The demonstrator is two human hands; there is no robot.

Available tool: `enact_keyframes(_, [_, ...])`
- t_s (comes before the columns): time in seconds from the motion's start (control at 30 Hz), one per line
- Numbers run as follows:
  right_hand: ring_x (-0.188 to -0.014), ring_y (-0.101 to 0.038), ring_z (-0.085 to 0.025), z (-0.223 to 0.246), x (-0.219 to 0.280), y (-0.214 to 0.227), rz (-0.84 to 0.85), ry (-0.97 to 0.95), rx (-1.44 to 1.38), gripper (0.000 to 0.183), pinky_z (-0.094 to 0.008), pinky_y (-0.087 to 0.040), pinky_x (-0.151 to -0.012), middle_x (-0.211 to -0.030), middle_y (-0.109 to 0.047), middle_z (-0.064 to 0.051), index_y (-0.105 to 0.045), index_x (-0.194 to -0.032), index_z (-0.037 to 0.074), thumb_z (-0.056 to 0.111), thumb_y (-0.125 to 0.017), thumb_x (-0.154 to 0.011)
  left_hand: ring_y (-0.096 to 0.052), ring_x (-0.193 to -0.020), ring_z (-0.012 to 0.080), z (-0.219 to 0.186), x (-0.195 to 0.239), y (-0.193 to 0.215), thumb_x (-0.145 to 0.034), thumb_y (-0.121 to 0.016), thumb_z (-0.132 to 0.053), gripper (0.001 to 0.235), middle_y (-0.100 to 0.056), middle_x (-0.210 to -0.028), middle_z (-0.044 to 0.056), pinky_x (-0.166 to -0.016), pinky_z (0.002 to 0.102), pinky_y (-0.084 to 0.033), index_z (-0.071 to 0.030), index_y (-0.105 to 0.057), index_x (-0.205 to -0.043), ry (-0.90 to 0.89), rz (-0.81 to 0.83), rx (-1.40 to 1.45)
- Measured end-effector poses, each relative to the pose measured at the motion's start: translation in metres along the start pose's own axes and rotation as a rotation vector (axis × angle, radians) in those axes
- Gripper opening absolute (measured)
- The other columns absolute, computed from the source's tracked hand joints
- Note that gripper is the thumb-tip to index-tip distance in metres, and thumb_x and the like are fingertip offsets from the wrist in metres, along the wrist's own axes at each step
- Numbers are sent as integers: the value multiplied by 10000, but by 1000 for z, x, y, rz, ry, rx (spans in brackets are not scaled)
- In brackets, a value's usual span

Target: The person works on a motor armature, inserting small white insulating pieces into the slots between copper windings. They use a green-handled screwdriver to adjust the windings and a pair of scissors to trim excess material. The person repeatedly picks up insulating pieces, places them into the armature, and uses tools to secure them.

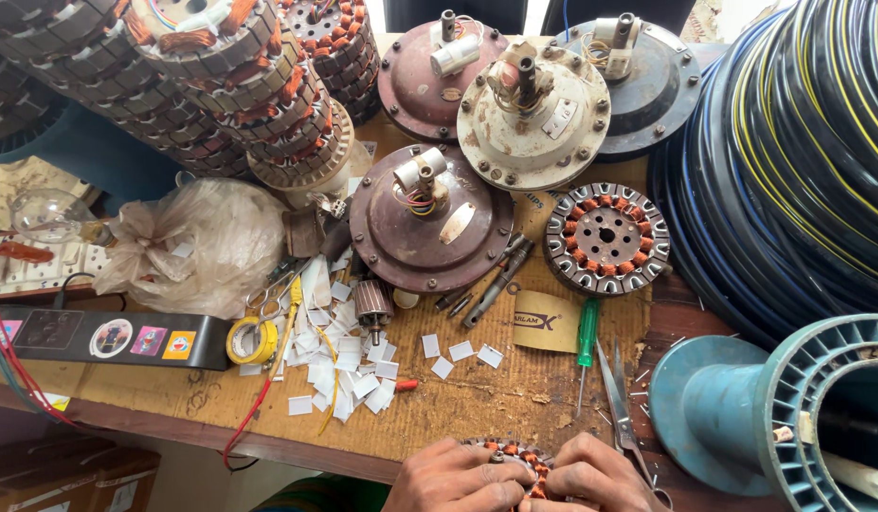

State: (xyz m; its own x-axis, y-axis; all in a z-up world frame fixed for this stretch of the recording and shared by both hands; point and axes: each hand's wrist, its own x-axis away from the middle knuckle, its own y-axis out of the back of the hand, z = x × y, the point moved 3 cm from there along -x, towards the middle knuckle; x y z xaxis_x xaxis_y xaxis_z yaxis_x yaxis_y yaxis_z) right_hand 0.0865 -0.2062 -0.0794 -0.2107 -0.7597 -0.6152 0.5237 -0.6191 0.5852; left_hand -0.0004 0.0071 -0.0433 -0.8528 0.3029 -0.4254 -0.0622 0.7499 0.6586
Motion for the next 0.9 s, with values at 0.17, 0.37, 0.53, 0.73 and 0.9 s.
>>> enact_keyframes(0.17, [-785,-670,-187,-7,18,-5,-7,-190,-142,176,-315,-592,-644,-903,-656,-29,-722,-1002,61,161,-758,-862,-765,-948,151,2,-2,-2,-974,-695,-212,81,-779,-1121,-39,-773,299,-577,-137,-717,-954,15,-14,18])
enact_keyframes(0.37, [-792,-669,-173,-2,8,-2,-5,-125,-76,197,-303,-585,-649,-901,-662,-12,-755,-1034,91,184,-754,-859,-764,-928,154,9,5,-7,-969,-699,-210,88,-783,-1109,-37,-733,302,-568,-128,-719,-945,38,2,51])
enact_keyframes(0.53, [-807,-658,-189,7,-18,10,-28,-51,-12,286,-318,-575,-676,-916,-650,-21,-778,-1116,111,175,-778,-837,-774,-970,170,7,-5,-2,-972,-682,-195,84,-776,-1110,-13,-742,305,-556,-112,-699,-972,-2,-3,46])
enact_keyframes(0.73, [-887,-667,-271,6,-28,16,-48,-71,-7,427,-374,-564,-776,-1061,-689,-116,-689,-1171,84,195,-815,-778,-743,-956,263,5,5,-4,-885,-763,-290,305,-739,-1072,76,-788,383,-555,-77,-657,-1077,15,-91,29])
enact_keyframes(0.9, [-943,-691,-259,9,-34,18,-113,-68,162,509,-406,-537,-838,-1080,-708,-55,-659,-1110,63,282,-879,-707,-655,-1128,307,-31,-22,29,-876,-785,-431,554,-643,-1249,80,-940,419,-530,-137,-598,-1307,164,11,-61])
